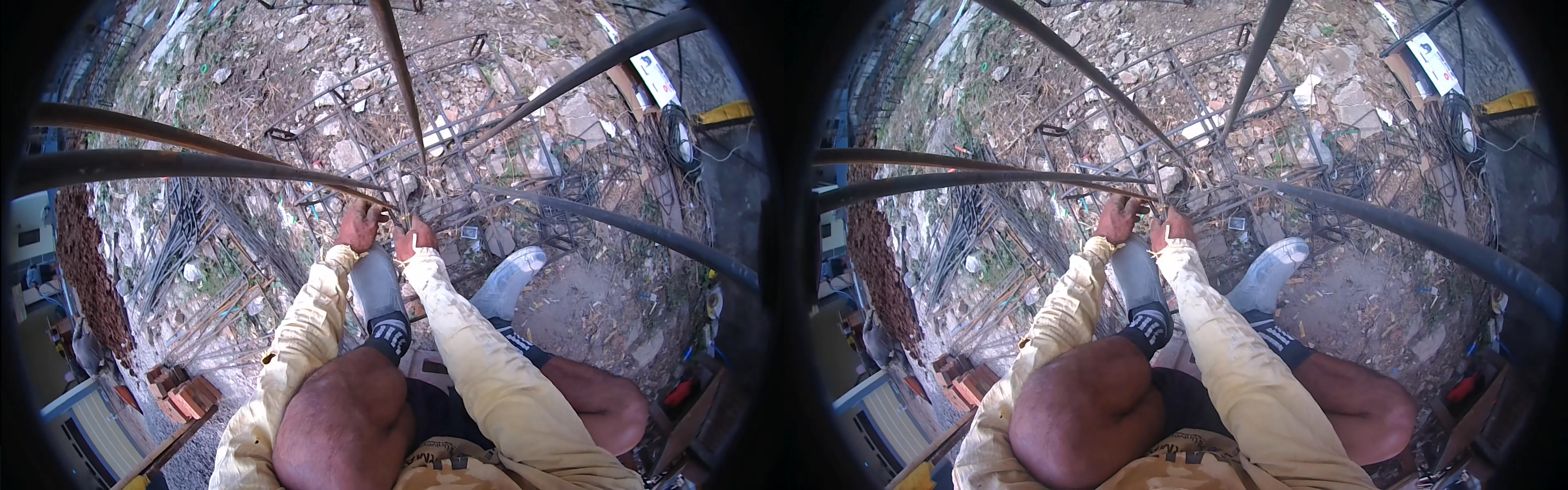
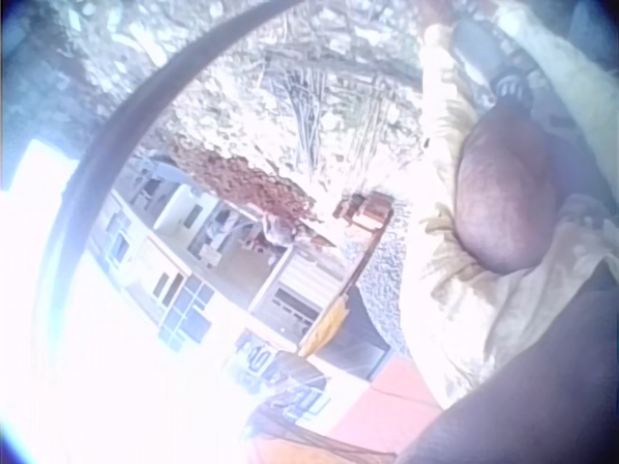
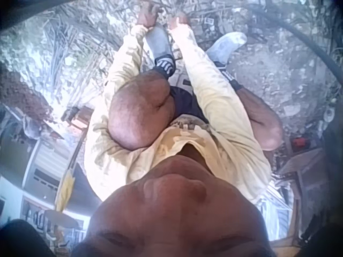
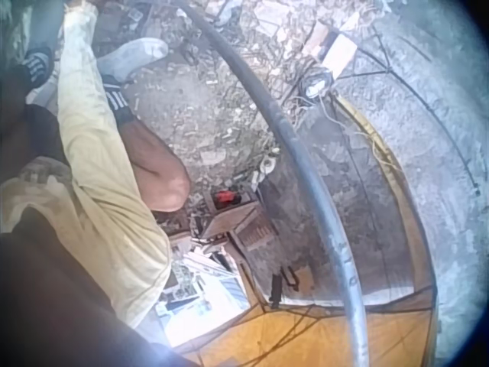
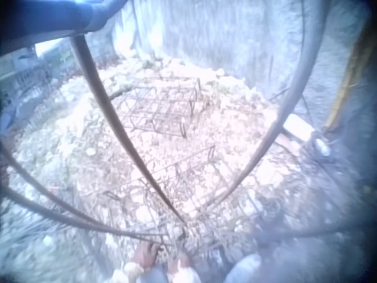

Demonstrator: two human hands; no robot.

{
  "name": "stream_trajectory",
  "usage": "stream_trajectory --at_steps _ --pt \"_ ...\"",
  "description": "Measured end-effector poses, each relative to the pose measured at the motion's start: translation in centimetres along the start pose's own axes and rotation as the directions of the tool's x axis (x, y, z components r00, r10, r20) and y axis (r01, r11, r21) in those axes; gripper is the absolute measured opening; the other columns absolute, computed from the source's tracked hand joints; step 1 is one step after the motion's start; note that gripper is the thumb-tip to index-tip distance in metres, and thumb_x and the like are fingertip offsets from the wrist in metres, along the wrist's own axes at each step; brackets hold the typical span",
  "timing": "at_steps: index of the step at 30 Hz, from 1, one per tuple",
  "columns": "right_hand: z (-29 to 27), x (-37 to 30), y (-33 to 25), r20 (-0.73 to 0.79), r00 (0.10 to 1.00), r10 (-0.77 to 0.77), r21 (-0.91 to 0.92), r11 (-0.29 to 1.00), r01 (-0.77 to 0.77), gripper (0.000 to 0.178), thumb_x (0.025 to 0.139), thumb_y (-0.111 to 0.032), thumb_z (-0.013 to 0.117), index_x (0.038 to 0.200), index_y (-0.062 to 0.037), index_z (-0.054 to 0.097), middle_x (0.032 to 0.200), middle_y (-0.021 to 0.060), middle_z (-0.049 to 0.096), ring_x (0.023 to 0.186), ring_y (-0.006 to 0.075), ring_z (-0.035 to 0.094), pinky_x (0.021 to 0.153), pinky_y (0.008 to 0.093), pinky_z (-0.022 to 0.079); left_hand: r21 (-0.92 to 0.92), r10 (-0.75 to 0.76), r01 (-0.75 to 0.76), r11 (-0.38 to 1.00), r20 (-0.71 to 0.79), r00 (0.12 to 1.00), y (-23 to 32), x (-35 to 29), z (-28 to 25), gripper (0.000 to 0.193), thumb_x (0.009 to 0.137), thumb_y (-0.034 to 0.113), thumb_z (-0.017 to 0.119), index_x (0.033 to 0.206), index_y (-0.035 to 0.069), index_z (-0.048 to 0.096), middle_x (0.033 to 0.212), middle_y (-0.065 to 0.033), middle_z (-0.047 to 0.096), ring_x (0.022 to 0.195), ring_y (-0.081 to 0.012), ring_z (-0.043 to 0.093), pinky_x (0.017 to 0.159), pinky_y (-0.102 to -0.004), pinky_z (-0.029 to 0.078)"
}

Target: The person sits on the ground and uses a wire tying tool to bind intersecting rebar rods together, forming a rectangular rebar cage. The person repeatedly twists wire ties to secure the joints of the cage.

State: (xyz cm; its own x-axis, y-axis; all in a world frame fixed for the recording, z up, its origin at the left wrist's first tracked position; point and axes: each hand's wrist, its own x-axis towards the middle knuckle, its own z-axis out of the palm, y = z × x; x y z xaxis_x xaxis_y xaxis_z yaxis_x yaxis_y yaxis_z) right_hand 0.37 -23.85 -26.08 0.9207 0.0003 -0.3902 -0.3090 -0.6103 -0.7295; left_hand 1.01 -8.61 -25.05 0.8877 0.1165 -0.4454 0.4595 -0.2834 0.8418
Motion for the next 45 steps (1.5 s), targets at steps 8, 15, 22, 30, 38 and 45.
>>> stream_trajectory --at_steps 8,15,22,30,38,45 --pt "-2.5 1.1 -2.6 -0.003 1.000 0.024 -0.101 0.995 -0.024 0.035 0.091 -0.028 0.053 0.104 0.0033 0.062 0.098 0.0299 0.065 0.096 0.0460 0.061 0.084 0.0507 0.049 0.074 0.047 -0.042 0.996 -0.064 0.997 0.2 -0.1 0.0 0.028 0.098 0.023 0.051 0.104 -0.003 0.061 0.094 -0.0117 0.069 0.084 -0.0187 0.067 0.069 -0.0311 0.052" --pt "-1.8 1.3 0.4 -0.061 0.998 -0.019 -0.076 0.997 0.014 0.026 0.090 -0.025 0.057 0.102 -0.0018 0.064 0.095 0.0250 0.067 0.092 0.0439 0.063 0.080 0.0486 0.050 0.069 -0.077 0.087 0.994 -0.147 0.986 2.2 -1.2 0.6 0.024 0.093 0.022 0.060 0.094 -0.001 0.062 0.076 -0.0069 0.064 0.067 -0.0151 0.056 0.064 -0.0304 0.047" --pt "-1.4 -0.8 1.3 0.013 0.999 0.035 0.193 0.980 -0.037 0.025 0.084 -0.025 0.067 0.094 -0.0015 0.065 0.083 0.0200 0.068 0.079 0.0345 0.068 0.070 0.0436 0.052 0.315 0.115 -0.016 0.949 -0.297 0.948 1.4 -3.7 2.3 0.022 0.089 0.026 0.064 0.090 0.004 0.062 0.081 -0.0154 0.066 0.076 -0.0337 0.065 0.069 -0.0416 0.049" --pt "0.2 -1.4 1.8 -0.021 0.998 0.058 0.193 0.980 -0.053 0.028 0.077 -0.024 0.071 0.091 -0.0001 0.064 0.081 0.0200 0.068 0.072 0.0360 0.067 0.067 0.0449 0.052 0.192 0.144 -0.070 0.979 -0.409 0.901 1.3 -4.2 3.0 0.019 0.089 0.025 0.065 0.096 0.007 0.064 0.085 -0.0129 0.067 0.074 -0.0275 0.065 0.068 -0.0372 0.049" --pt "2.0 -1.1 5.5 0.056 0.998 -0.019 0.247 0.969 0.005 0.018 0.082 -0.019 0.063 0.087 -0.0018 0.063 0.077 0.0138 0.066 0.068 0.0308 0.064 0.062 0.0426 0.049 0.260 0.216 -0.118 0.958 -0.391 0.895 2.2 -5.3 3.6 0.018 0.087 0.025 0.069 0.091 0.008 0.066 0.078 -0.0117 0.066 0.071 -0.0295 0.065 0.065 -0.0374 0.049" --pt "1.2 -1.9 4.0 0.307 0.948 0.083 0.647 0.712 -0.272 0.017 0.086 -0.017 0.060 0.092 -0.0035 0.067 0.068 0.0054 0.062 0.051 0.0168 0.058 0.046 0.0344 0.045 0.470 0.262 -0.088 0.878 -0.319 0.911 3.2 -5.8 4.4 0.022 0.089 0.030 0.066 0.095 0.008 0.068 0.081 -0.0149 0.070 0.075 -0.0357 0.067 0.066 -0.0397 0.051"
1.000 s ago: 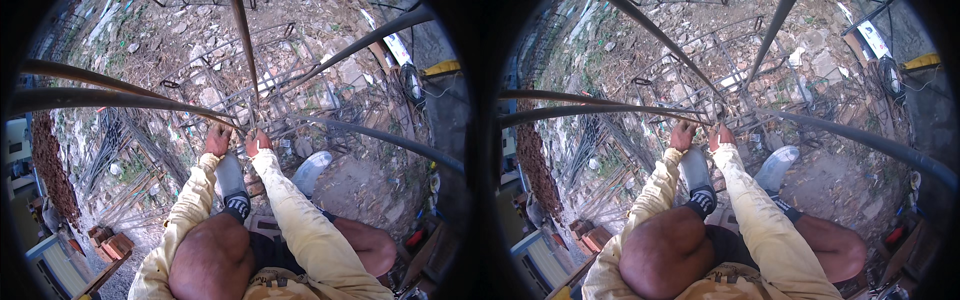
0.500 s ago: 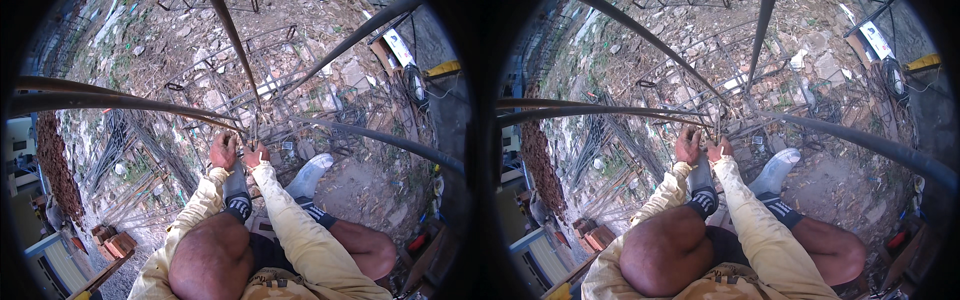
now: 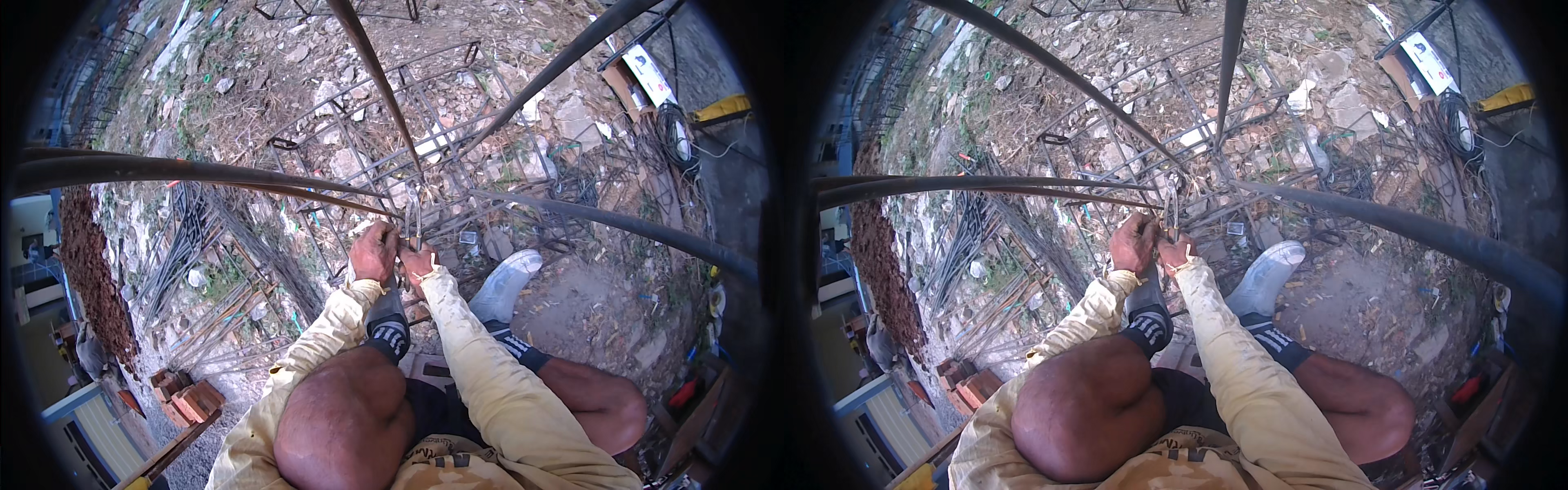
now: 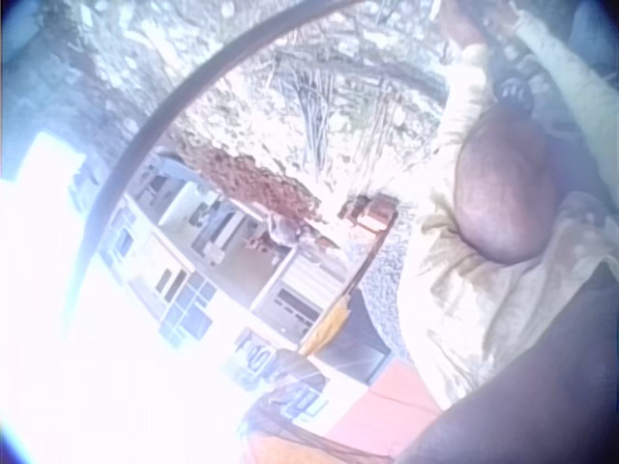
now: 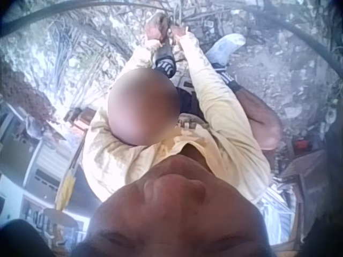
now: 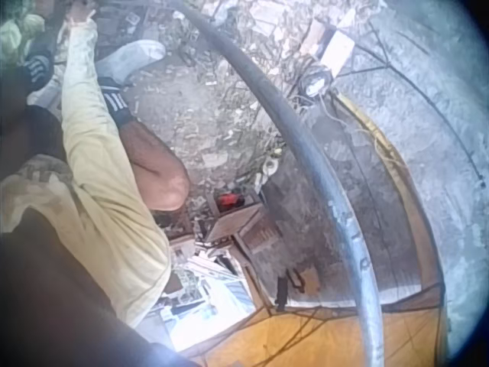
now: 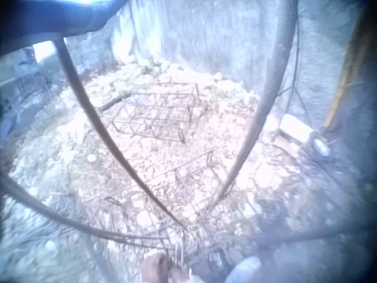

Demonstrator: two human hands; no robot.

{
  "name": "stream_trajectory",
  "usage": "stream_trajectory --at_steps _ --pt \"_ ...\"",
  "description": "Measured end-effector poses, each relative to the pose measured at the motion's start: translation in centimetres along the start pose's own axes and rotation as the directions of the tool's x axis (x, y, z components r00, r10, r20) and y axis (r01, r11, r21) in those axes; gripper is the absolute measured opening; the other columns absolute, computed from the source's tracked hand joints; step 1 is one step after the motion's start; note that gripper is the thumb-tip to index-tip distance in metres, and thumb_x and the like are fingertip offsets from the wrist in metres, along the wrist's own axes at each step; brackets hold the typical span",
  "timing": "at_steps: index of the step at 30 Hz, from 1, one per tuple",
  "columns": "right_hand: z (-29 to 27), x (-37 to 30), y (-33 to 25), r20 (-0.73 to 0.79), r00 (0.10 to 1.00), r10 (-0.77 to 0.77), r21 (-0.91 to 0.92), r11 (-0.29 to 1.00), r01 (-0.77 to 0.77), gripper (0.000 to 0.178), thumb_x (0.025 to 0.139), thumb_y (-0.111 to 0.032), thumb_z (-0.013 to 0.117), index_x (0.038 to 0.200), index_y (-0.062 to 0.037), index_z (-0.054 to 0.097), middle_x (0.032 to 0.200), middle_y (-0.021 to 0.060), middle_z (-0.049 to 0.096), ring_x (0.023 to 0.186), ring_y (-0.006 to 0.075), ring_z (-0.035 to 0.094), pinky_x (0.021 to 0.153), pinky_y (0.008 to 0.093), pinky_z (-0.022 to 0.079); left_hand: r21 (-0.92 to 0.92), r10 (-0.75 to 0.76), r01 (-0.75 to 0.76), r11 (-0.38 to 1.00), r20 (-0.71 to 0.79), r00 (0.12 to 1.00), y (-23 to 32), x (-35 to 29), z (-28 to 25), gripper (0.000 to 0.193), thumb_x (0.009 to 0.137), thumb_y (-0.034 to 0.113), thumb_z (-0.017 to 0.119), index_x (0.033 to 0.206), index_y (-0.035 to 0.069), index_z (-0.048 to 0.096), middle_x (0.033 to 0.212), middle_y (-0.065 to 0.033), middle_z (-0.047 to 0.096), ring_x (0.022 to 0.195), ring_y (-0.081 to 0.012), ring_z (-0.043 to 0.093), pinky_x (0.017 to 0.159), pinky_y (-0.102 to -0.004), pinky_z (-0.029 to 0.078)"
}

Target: The person sits on the ground and uses a wire tying tool to bind intersecting rebar rods together, forming a rectangular rebar cage. The person repeatedly twists wire ties to secure the joints of the cage.

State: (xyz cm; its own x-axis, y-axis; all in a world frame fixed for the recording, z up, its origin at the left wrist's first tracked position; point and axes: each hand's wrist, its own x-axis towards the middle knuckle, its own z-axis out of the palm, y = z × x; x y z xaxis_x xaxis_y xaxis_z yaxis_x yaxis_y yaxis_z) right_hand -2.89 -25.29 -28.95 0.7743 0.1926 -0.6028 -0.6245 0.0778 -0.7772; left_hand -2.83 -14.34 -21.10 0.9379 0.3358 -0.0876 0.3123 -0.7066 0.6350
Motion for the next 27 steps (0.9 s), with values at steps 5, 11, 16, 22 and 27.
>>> stream_trajectory --at_steps 5,11,16,22,27 --pt "0.3 0.4 1.6 -0.084 0.995 -0.053 0.091 0.994 0.060 0.016 0.084 -0.015 0.066 0.091 -0.0006 0.067 0.072 0.0053 0.065 0.051 0.0138 0.058 0.047 0.0288 0.046 -0.058 -0.001 0.010 0.998 0.153 0.988 0.1 0.2 -0.5 0.030 0.092 0.031 0.060 0.110 0.009 0.068 0.091 -0.0150 0.071 0.083 -0.0307 0.070 0.073 -0.0369 0.052" --pt "2.5 -1.1 0.3 -0.172 0.985 -0.015 0.079 0.996 0.029 0.011 0.082 -0.008 0.065 0.089 0.0000 0.066 0.071 0.0050 0.064 0.052 0.0114 0.056 0.048 0.0256 0.045 -0.214 0.021 0.085 0.973 0.449 0.893 -1.4 1.6 -2.4 0.035 0.092 0.020 0.050 0.122 0.007 0.063 0.113 -0.0175 0.067 0.104 -0.0306 0.064 0.089 -0.0367 0.049" --pt "2.0 -2.1 -0.6 -0.126 0.980 -0.155 -0.017 0.988 0.154 0.007 0.084 -0.009 0.064 0.081 -0.0031 0.062 0.066 0.0027 0.061 0.050 0.0102 0.056 0.047 0.0255 0.044 -0.195 0.157 -0.070 0.978 0.476 0.866 -2.7 2.2 -2.7 0.043 0.086 0.006 0.045 0.126 0.006 0.060 0.124 -0.0205 0.061 0.115 -0.0331 0.059 0.100 -0.0362 0.045" --pt "1.6 -1.0 -1.4 -0.209 0.864 -0.457 -0.408 0.844 0.348 0.011 0.079 -0.011 0.070 0.084 -0.0040 0.063 0.077 0.0054 0.066 0.070 0.0152 0.061 0.064 0.0312 0.047 -0.132 0.305 -0.277 0.952 0.516 0.801 -3.6 3.6 -1.8 0.052 0.078 0.000 0.052 0.128 0.011 0.060 0.124 -0.0174 0.057 0.116 -0.0320 0.055 0.099 -0.0367 0.045" --pt "0.9 1.1 1.0 -0.090 0.867 -0.490 -0.227 0.858 0.461 0.011 0.079 -0.010 0.071 0.081 -0.0034 0.062 0.072 0.0055 0.064 0.064 0.0171 0.060 0.061 0.0322 0.048 -0.205 0.274 -0.196 0.959 0.486 0.830 -4.4 3.5 -2.0 0.042 0.080 0.004 0.056 0.121 0.009 0.065 0.118 -0.0202 0.061 0.111 -0.0363 0.058 0.097 -0.0398 0.045"
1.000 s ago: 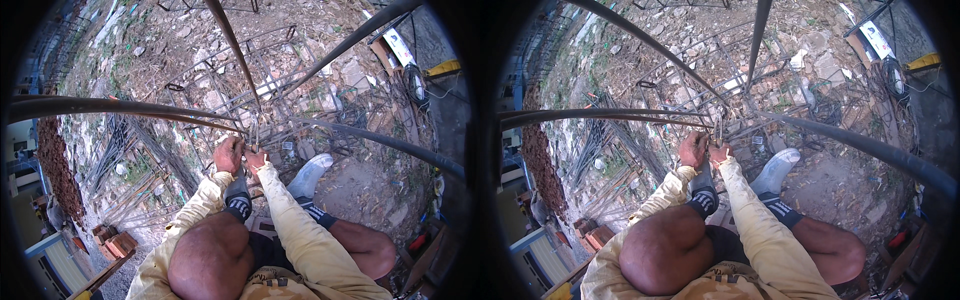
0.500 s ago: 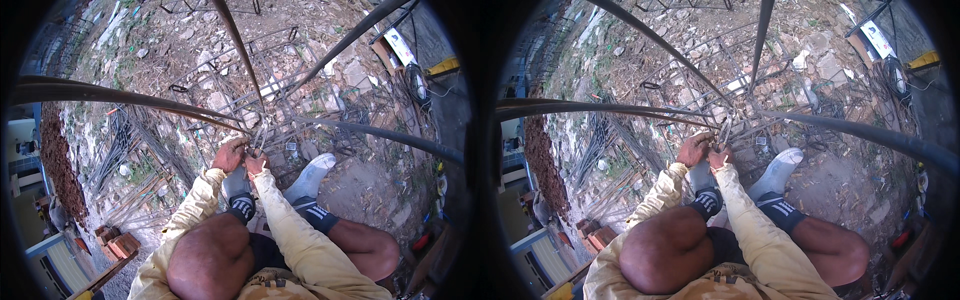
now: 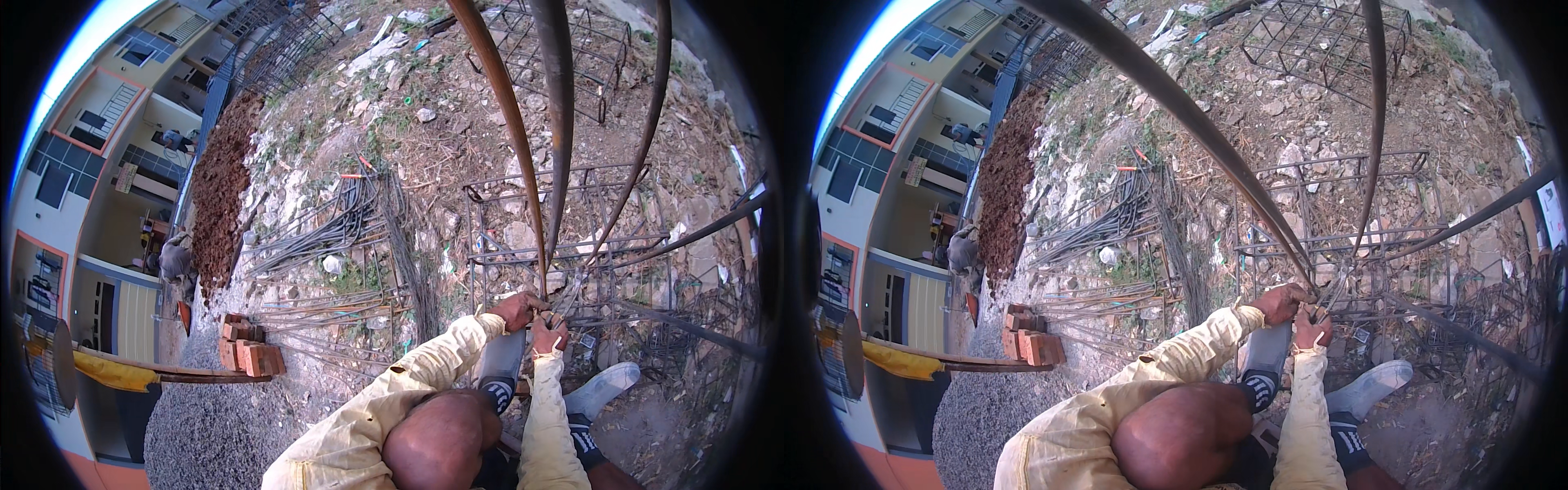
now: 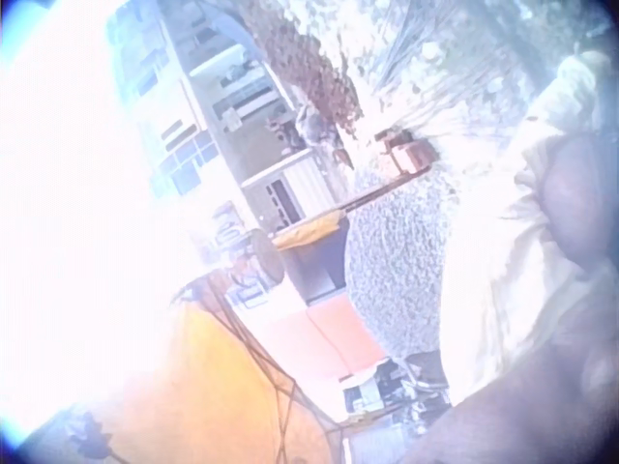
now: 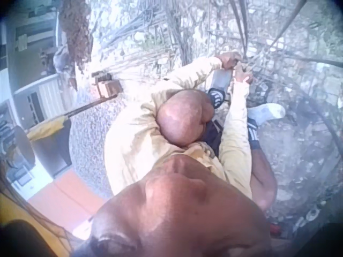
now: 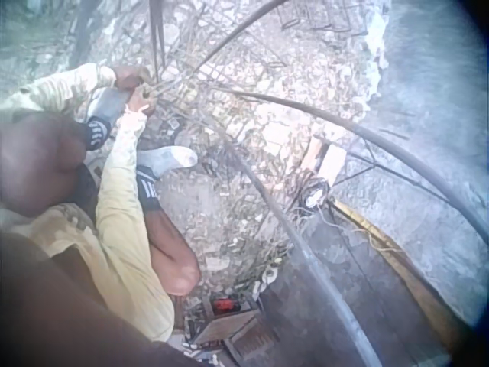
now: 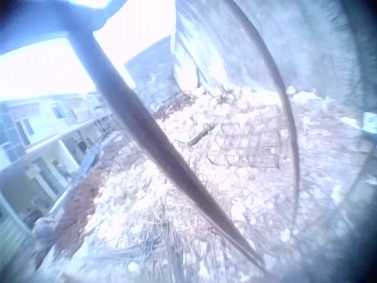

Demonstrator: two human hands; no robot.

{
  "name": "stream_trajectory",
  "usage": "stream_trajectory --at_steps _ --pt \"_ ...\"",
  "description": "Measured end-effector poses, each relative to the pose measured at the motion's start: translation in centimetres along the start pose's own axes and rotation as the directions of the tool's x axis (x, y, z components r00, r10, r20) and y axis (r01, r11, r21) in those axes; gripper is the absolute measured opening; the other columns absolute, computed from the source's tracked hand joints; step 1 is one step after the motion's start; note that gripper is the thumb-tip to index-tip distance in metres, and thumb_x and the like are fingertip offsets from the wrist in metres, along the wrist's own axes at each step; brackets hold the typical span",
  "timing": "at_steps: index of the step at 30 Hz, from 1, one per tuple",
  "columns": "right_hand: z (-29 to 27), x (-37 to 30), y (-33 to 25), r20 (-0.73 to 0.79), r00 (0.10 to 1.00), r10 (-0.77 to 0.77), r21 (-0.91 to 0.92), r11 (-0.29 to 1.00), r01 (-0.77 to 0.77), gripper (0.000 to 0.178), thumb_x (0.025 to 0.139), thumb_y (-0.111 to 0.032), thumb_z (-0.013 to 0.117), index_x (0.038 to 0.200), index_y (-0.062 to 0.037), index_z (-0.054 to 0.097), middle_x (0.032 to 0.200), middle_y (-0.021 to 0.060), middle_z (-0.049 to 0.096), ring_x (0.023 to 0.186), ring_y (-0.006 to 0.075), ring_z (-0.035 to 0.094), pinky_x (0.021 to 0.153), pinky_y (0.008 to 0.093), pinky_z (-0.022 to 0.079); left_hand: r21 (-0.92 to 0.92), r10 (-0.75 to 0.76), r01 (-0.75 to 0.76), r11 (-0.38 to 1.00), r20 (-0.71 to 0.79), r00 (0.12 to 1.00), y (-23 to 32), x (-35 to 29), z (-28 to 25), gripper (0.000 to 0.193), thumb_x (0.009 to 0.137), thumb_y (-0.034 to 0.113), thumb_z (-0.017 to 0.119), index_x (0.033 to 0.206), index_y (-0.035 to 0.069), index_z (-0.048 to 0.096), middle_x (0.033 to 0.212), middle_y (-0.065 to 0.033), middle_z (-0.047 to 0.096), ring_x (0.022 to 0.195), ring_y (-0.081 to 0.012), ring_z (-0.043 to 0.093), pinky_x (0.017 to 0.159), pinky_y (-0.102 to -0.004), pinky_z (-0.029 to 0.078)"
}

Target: The person sits on the ground and uses a wire tying tool to bind intersecting rebar rods together, forming a rectangular rebar cage. The person repeatedly twists wire ties to secure the joints of the cage.

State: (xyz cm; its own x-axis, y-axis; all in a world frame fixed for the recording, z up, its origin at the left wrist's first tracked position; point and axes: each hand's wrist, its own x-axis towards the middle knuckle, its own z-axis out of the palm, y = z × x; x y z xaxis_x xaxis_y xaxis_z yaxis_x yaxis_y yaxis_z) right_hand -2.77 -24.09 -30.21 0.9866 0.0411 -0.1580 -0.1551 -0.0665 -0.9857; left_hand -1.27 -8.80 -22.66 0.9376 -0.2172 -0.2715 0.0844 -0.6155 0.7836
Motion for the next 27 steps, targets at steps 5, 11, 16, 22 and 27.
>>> stream_trajectory --at_steps 5,11,16,22,27 --pt "-0.2 1.5 -4.5 -0.100 0.945 0.311 0.458 0.858 -0.233 0.017 0.082 -0.005 0.071 0.087 -0.0050 0.055 0.071 0.0060 0.064 0.054 0.0107 0.056 0.048 0.0236 0.043 -0.070 -0.020 0.022 0.997 0.018 1.000 2.1 0.7 -0.9 0.028 0.084 0.014 0.063 0.111 0.007 0.068 0.111 -0.0175 0.066 0.105 -0.0343 0.061 0.093 -0.0393 0.047" --pt "-2.2 2.5 -5.0 0.047 0.967 0.251 0.272 0.928 -0.255 0.021 0.077 -0.004 0.073 0.088 -0.0031 0.055 0.071 0.0046 0.059 0.055 0.0149 0.057 0.051 0.0283 0.045 -0.021 -0.015 0.013 1.000 -0.082 0.997 1.3 1.0 0.4 0.020 0.086 0.020 0.063 0.098 0.005 0.069 0.103 -0.0159 0.067 0.098 -0.0338 0.064 0.087 -0.0395 0.049" --pt "-3.3 3.6 -5.6 0.019 0.946 0.324 0.272 0.909 -0.317 0.025 0.072 -0.006 0.075 0.087 -0.0036 0.055 0.073 0.0038 0.056 0.057 0.0163 0.056 0.054 0.0305 0.045 -0.059 0.036 -0.040 0.997 -0.056 0.998 -0.2 1.3 0.4 0.021 0.086 0.020 0.062 0.100 0.005 0.068 0.101 -0.0154 0.068 0.097 -0.0325 0.064 0.087 -0.0389 0.049" --pt "-4.3 5.8 -2.6 0.005 0.947 0.322 0.124 0.939 -0.320 0.027 0.070 -0.003 0.075 0.089 -0.0037 0.055 0.065 0.0035 0.056 0.048 0.0142 0.054 0.044 0.0310 0.043 -0.134 -0.078 0.075 0.988 -0.017 0.997 0.5 1.2 0.3 0.024 0.087 0.024 0.063 0.101 0.005 0.068 0.101 -0.0142 0.069 0.097 -0.0271 0.066 0.087 -0.0364 0.049" --pt "-8.2 7.7 12.0 0.404 0.913 0.049 -0.835 0.426 0.347 0.044 0.081 -0.024 0.072 0.117 -0.0047 0.057 0.098 0.0161 0.062 0.081 0.0273 0.062 0.071 0.0377 0.050 -0.115 0.006 -0.015 0.993 -0.074 0.997 1.7 2.6 0.2 0.027 0.088 0.027 0.064 0.101 0.005 0.068 0.099 -0.0130 0.070 0.095 -0.0274 0.066 0.084 -0.0367 0.050"
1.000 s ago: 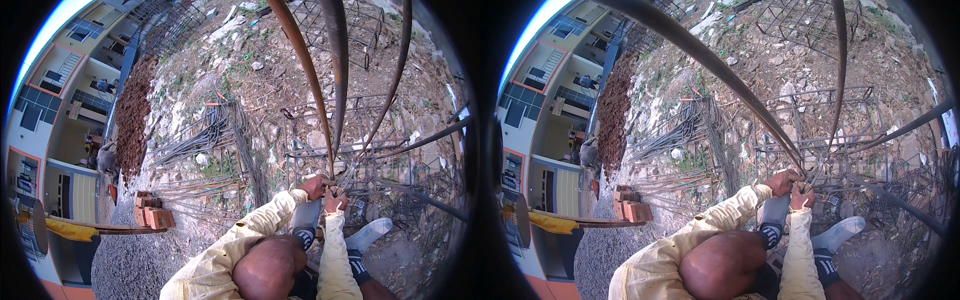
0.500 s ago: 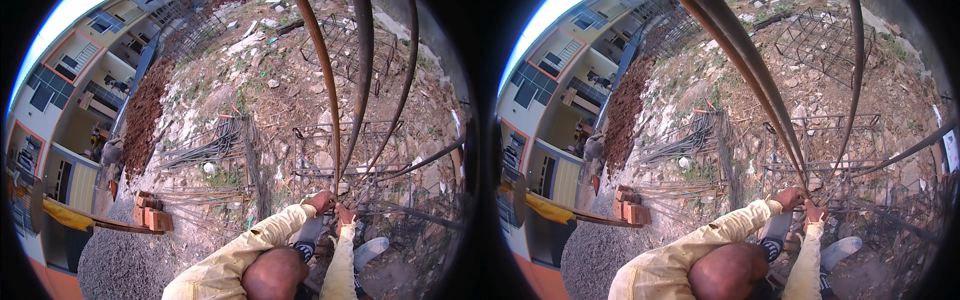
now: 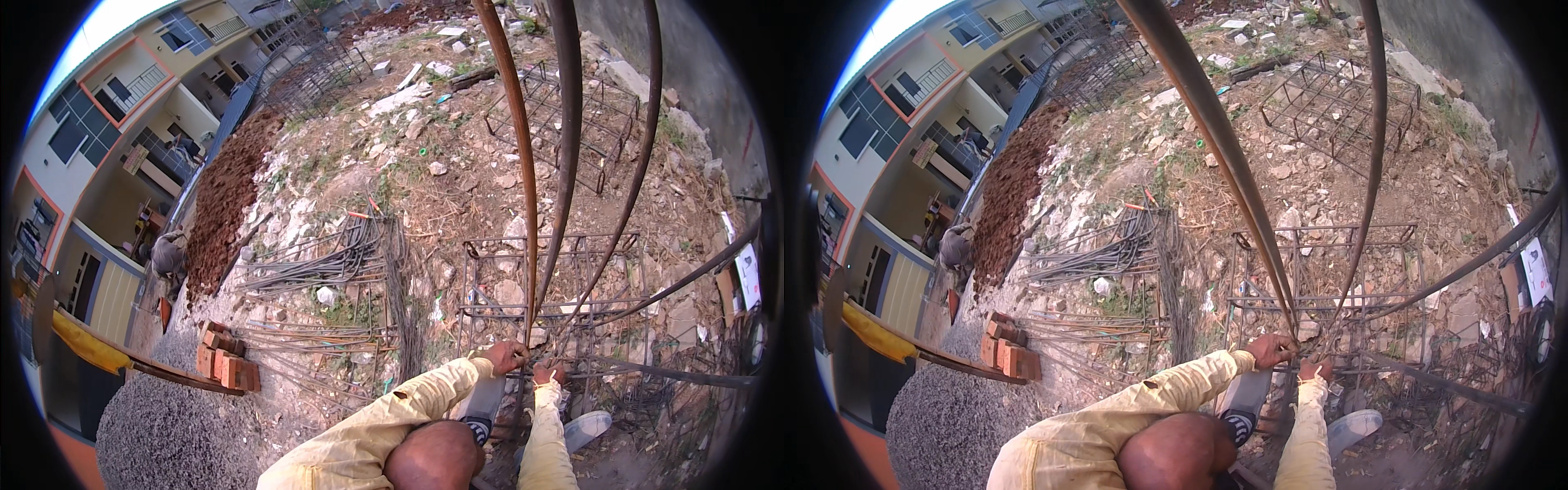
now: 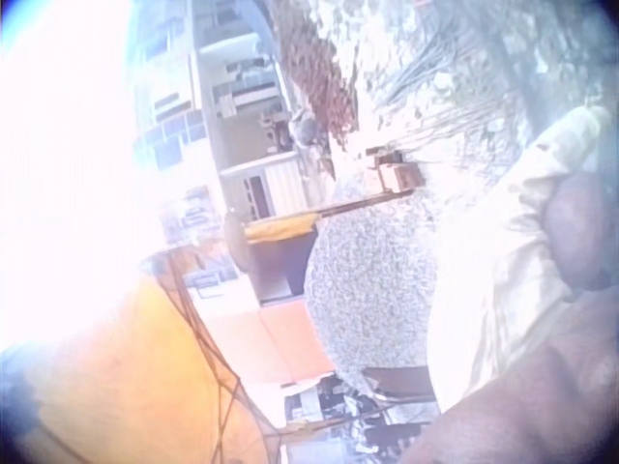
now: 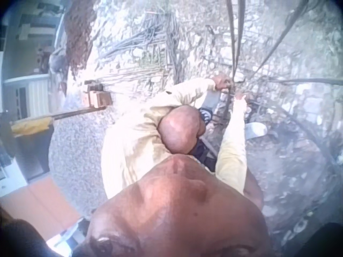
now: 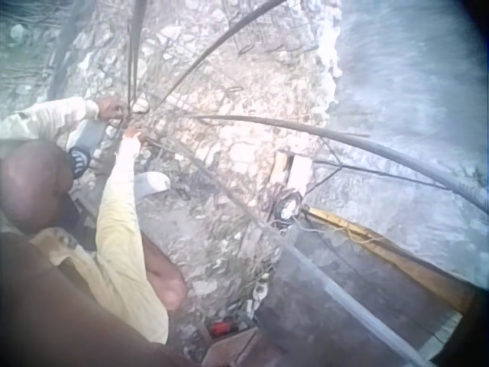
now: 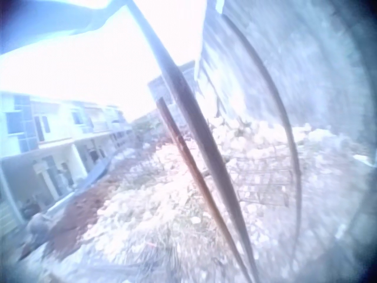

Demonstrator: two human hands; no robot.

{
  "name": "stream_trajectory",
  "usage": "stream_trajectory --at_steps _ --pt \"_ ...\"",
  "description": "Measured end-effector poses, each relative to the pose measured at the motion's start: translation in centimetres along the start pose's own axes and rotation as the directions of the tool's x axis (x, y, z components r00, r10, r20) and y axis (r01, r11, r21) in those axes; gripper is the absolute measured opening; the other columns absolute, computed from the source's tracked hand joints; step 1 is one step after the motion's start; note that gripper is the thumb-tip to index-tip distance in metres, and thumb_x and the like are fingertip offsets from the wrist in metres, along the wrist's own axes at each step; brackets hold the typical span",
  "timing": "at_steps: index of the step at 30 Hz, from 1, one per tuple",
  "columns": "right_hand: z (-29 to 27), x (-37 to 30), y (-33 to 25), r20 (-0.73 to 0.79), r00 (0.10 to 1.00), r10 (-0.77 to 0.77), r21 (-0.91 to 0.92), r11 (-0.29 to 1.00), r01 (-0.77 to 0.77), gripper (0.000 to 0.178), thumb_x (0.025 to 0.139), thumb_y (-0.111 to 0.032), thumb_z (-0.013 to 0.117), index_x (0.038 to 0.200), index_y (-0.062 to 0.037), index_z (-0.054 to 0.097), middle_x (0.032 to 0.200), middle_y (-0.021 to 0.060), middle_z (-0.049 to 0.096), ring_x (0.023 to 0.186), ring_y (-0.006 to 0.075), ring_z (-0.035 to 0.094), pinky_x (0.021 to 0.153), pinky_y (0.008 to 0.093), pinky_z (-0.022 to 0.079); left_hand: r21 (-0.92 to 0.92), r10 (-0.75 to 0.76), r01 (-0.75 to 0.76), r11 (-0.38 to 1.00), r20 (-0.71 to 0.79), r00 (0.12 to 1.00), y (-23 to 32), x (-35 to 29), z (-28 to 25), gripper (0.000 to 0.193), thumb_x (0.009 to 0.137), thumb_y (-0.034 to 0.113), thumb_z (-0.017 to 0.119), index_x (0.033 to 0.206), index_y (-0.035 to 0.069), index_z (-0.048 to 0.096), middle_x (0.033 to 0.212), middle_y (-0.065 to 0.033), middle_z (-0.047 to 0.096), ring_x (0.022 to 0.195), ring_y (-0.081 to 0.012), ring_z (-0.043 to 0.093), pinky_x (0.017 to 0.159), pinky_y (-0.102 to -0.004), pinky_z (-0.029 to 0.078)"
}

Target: The person sits on the ground and uses a wire tying tool to bind intersecting rebar rods together, forming a rectangular rebar cage. The person repeatedly twists wire ties to secure the joints of the cage.

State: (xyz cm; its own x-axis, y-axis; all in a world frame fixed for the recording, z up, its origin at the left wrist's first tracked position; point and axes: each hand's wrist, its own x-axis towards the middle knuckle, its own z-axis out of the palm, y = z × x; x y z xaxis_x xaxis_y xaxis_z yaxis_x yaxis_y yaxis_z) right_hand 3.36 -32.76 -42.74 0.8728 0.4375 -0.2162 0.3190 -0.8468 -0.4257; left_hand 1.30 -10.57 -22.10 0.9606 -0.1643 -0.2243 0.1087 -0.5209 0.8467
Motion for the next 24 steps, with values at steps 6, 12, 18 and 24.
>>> stream_trajectory --at_steps 6,12,18,24 --pt "-3.2 -3.4 -4.9 0.246 0.967 -0.069 -0.192 0.974 0.118 0.060 0.077 -0.037 0.075 0.122 -0.0057 0.051 0.108 0.0198 0.059 0.089 0.0301 0.061 0.079 0.0423 0.050 0.037 -0.078 0.081 0.996 -0.062 0.995 -2.4 -3.1 1.1 0.028 0.088 0.025 0.062 0.106 0.005 0.067 0.109 -0.0145 0.067 0.103 -0.0301 0.064 0.090 -0.0382 0.049" --pt "-2.8 -1.0 -6.9 0.060 0.932 0.356 0.644 0.700 -0.309 0.039 0.073 -0.030 0.076 0.094 -0.0035 0.055 0.081 0.0165 0.059 0.065 0.0298 0.058 0.062 0.0451 0.047 0.177 0.030 0.022 0.984 -0.287 0.957 3.1 -4.9 -1.7 0.032 0.088 0.030 0.061 0.106 0.004 0.065 0.110 -0.0180 0.065 0.106 -0.0346 0.061 0.093 -0.0414 0.047" --pt "-5.1 -2.0 -10.2 -0.171 0.893 0.416 0.576 0.778 -0.251 0.033 0.069 -0.027 0.075 0.059 0.0000 0.057 0.056 0.0166 0.060 0.046 0.0290 0.057 0.048 0.0465 0.044 -0.318 0.007 -0.263 0.911 -0.626 0.780 17.5 -11.1 -11.5 0.040 0.093 0.021 0.065 0.126 0.001 0.053 0.114 -0.0095 0.063 0.104 -0.0176 0.062 0.089 -0.0298 0.050" --pt "-7.2 -2.8 -8.3 0.172 0.819 0.547 0.696 0.520 -0.494 0.037 0.070 -0.025 0.076 0.088 0.0029 0.060 0.086 0.0242 0.064 0.078 0.0383 0.062 0.068 0.0453 0.048 -0.067 0.378 -0.663 0.746 -0.777 0.504 31.6 -11.0 -16.3 0.044 0.095 0.025 0.063 0.129 0.000 0.050 0.117 -0.0136 0.062 0.103 -0.0190 0.062 0.084 -0.0311 0.052"
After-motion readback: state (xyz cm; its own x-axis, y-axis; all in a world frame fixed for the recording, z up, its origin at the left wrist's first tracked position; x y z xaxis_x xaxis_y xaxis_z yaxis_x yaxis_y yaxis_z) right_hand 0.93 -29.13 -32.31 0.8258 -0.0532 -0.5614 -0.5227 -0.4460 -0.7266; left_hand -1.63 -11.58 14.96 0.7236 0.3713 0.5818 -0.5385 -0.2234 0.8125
